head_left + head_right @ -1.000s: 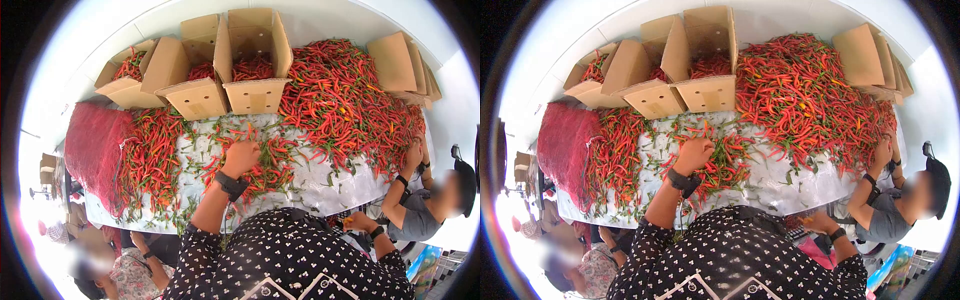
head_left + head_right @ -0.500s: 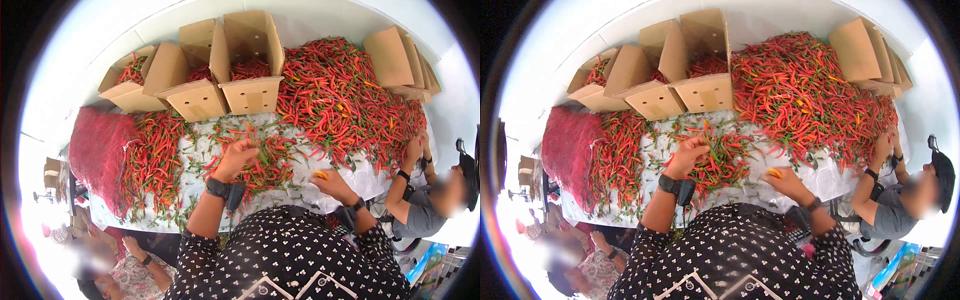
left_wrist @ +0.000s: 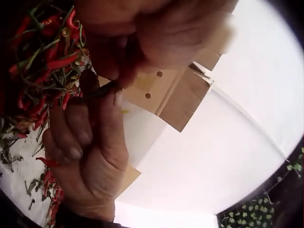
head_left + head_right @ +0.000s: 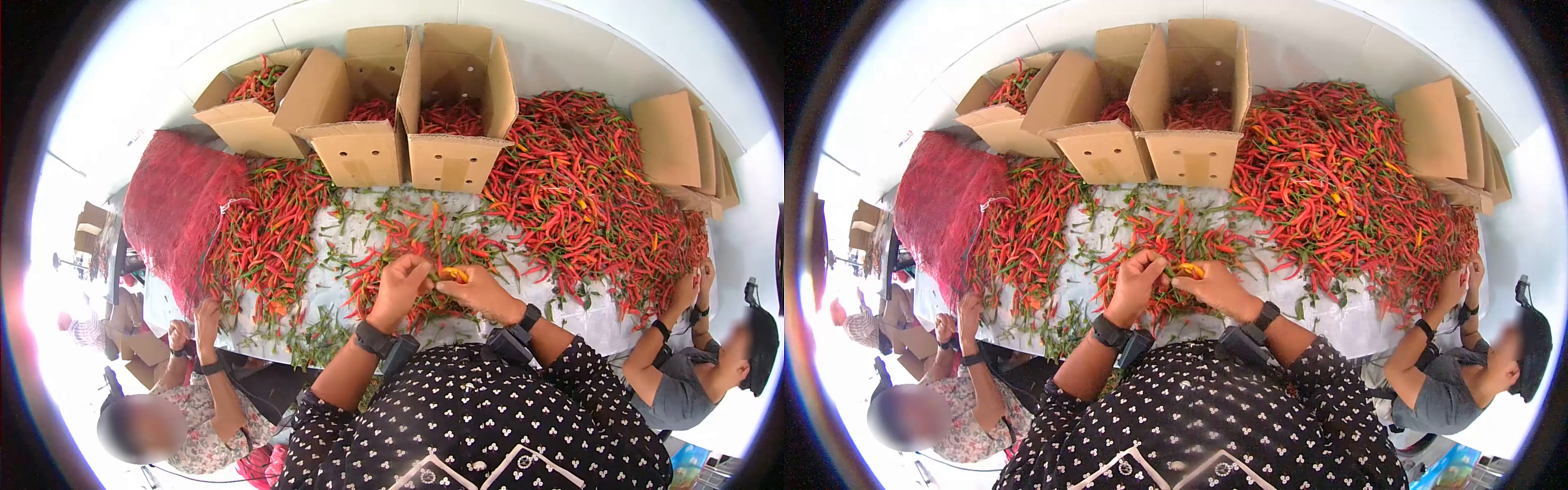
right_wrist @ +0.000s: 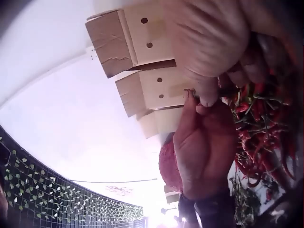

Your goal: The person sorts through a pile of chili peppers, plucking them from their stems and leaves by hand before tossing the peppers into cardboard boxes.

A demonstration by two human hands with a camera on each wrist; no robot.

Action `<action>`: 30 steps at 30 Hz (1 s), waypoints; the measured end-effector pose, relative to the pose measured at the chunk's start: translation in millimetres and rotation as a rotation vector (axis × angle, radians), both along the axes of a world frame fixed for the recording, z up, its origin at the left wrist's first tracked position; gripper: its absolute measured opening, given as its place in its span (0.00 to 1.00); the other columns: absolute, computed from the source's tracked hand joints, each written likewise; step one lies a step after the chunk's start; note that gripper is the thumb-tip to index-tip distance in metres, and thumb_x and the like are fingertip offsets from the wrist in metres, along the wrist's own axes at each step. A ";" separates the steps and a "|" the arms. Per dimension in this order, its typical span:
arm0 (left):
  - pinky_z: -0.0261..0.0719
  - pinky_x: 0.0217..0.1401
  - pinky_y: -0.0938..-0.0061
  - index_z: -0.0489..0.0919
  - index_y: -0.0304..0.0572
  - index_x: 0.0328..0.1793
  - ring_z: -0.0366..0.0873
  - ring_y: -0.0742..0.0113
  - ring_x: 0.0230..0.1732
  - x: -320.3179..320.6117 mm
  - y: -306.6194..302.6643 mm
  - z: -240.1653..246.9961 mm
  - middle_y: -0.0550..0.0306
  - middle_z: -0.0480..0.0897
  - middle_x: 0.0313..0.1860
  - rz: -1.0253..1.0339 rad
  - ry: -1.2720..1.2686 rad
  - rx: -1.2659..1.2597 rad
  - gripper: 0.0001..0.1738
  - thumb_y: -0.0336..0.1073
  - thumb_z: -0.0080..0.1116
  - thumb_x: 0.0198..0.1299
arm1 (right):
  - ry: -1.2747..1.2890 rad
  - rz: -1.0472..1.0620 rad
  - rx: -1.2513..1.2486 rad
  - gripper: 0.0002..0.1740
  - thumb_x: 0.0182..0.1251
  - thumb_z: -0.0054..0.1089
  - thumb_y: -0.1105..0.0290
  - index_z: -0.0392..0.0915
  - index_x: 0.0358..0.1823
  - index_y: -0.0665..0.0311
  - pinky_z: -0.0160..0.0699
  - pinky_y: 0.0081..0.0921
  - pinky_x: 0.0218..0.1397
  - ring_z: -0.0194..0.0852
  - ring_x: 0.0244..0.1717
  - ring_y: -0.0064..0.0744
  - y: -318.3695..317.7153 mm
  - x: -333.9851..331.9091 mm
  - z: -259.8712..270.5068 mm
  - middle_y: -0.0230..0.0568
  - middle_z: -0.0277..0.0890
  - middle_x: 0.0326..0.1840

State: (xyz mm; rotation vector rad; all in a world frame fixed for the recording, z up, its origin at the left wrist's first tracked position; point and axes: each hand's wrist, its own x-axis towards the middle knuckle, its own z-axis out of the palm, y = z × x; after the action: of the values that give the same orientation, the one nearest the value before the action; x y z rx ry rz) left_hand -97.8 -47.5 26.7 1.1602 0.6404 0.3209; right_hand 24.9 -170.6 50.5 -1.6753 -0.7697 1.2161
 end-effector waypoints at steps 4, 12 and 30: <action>0.68 0.25 0.78 0.71 0.37 0.29 0.71 0.74 0.22 16.7 -3.8 7.6 0.62 0.75 0.21 -0.090 0.097 0.438 0.08 0.31 0.53 0.59 | 0.061 0.029 -0.035 0.16 0.58 0.58 0.59 0.75 0.24 0.66 0.57 0.22 0.19 0.56 0.17 0.15 -5.7 2.0 -9.4 0.26 0.63 0.14; 0.75 0.32 0.59 0.72 0.40 0.32 0.77 0.50 0.38 81.4 36.6 5.2 0.45 0.76 0.35 -0.246 0.356 1.216 0.12 0.39 0.59 0.48 | -0.188 -0.079 -0.065 0.21 0.56 0.60 0.56 0.74 0.21 0.70 0.57 0.26 0.19 0.57 0.14 0.21 -19.5 30.0 -7.0 0.32 0.62 0.11; 0.62 0.25 0.86 0.76 0.39 0.48 0.63 0.83 0.21 75.9 25.7 4.0 0.70 0.71 0.26 -0.474 -0.048 -0.271 0.11 0.32 0.55 0.59 | -0.414 -0.072 0.022 0.19 0.52 0.64 0.57 0.75 0.25 0.70 0.64 0.26 0.22 0.62 0.17 0.23 -11.7 60.9 -14.4 0.41 0.68 0.14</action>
State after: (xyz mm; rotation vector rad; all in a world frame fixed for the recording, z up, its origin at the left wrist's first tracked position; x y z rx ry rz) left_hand -22.0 -21.8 30.7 1.0033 0.3374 -0.1382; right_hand 85.8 -182.2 36.1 -1.9463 -0.9552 0.8150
